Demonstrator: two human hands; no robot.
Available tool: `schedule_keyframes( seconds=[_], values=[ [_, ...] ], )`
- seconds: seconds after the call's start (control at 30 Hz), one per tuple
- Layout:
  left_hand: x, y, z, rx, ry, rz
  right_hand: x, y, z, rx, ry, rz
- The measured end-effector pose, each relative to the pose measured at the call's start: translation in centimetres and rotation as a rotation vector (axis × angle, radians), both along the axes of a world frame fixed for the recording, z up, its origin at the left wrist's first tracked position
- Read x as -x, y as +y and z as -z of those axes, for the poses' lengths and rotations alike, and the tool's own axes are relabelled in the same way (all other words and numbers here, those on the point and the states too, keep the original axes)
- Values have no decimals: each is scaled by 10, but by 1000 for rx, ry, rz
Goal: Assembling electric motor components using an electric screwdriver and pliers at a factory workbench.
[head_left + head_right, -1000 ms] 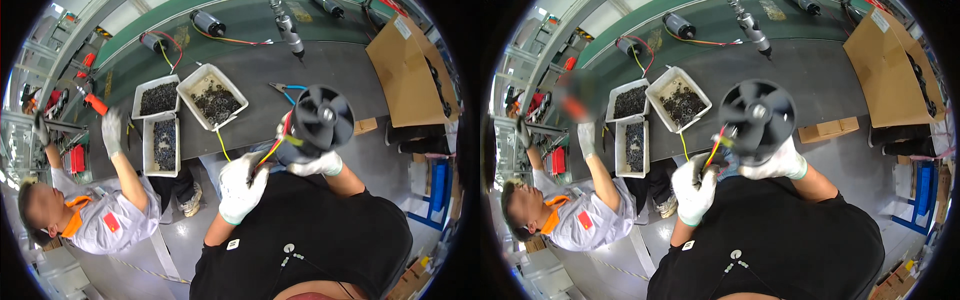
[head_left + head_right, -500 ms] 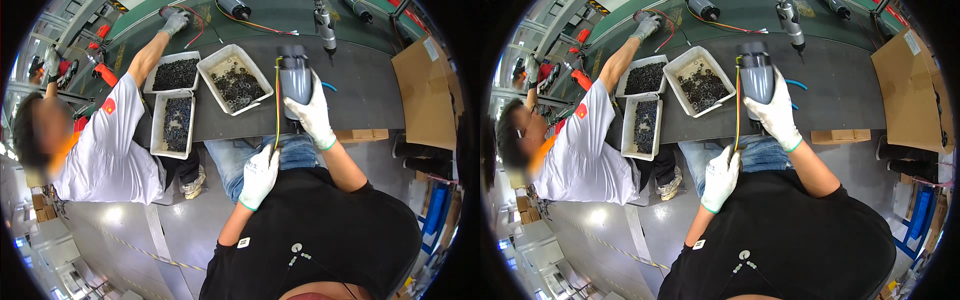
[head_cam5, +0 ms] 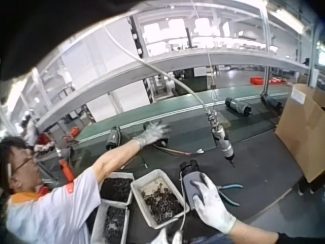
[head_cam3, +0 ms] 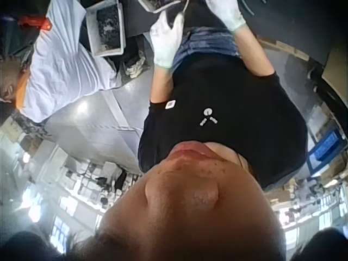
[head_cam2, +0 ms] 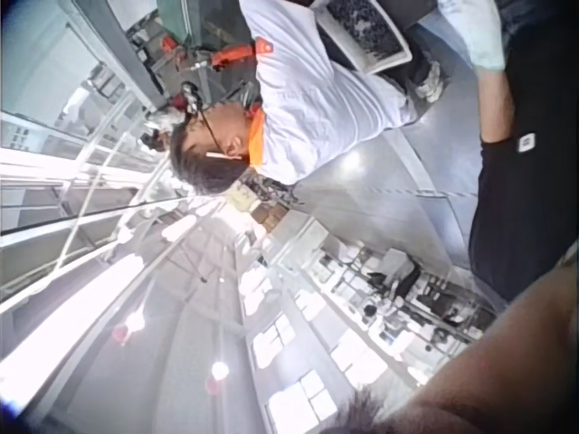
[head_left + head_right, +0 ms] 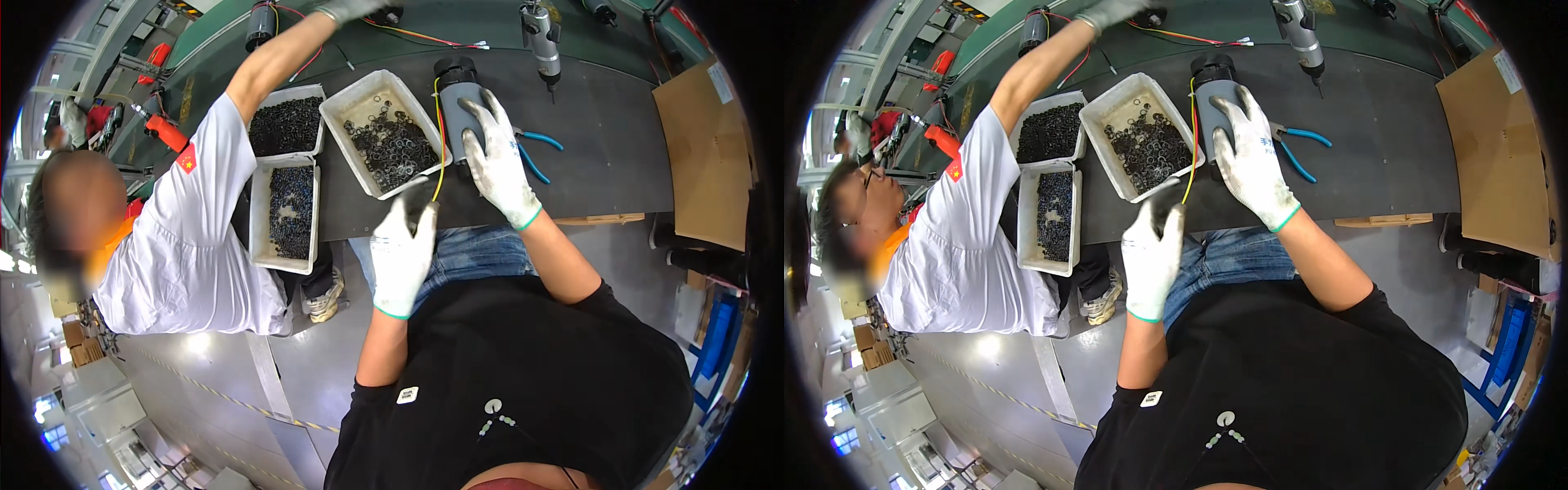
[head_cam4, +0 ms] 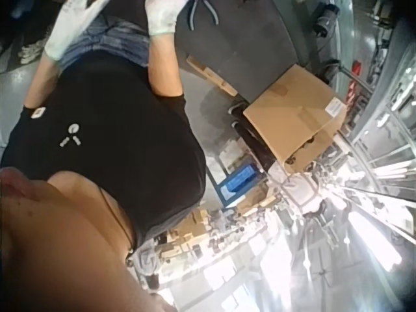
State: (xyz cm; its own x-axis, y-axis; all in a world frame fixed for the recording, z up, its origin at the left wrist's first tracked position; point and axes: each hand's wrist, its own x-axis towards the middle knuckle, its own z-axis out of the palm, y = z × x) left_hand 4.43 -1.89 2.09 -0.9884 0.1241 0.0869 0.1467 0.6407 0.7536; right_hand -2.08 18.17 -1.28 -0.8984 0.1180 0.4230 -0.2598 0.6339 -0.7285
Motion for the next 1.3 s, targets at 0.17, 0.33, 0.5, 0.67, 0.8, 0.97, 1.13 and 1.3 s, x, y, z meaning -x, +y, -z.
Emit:
schedule_keyframes(
  seconds=[0.17, 0.33, 0.5, 0.67, 0.8, 0.97, 1.13, 1.3],
  values=[
    [11, -15, 2, -206, -125, -113, -5, 1, -9, -97, -93, -42],
    [13, -43, -13, 5, -16, -235, -5, -3, -9, -147, -130, -88],
    [101, -17, -64, 271, 300, 24, -8, 5, -6, -120, -106, -57],
    [231, -15, 20, 627, 395, 189, -20, 22, -27, 21, -144, -6],
    [255, -1, 39, 654, 219, 269, -45, 68, -16, -221, -196, 161],
    [254, 2, 42, 678, 294, 265, -58, 90, 8, -411, -202, 252],
    [246, 17, 33, 853, 339, 334, -55, 86, 7, -487, -206, 268],
    [244, 13, 18, 946, 412, 341, -46, 92, 7, -593, -194, 205]
  ],
)
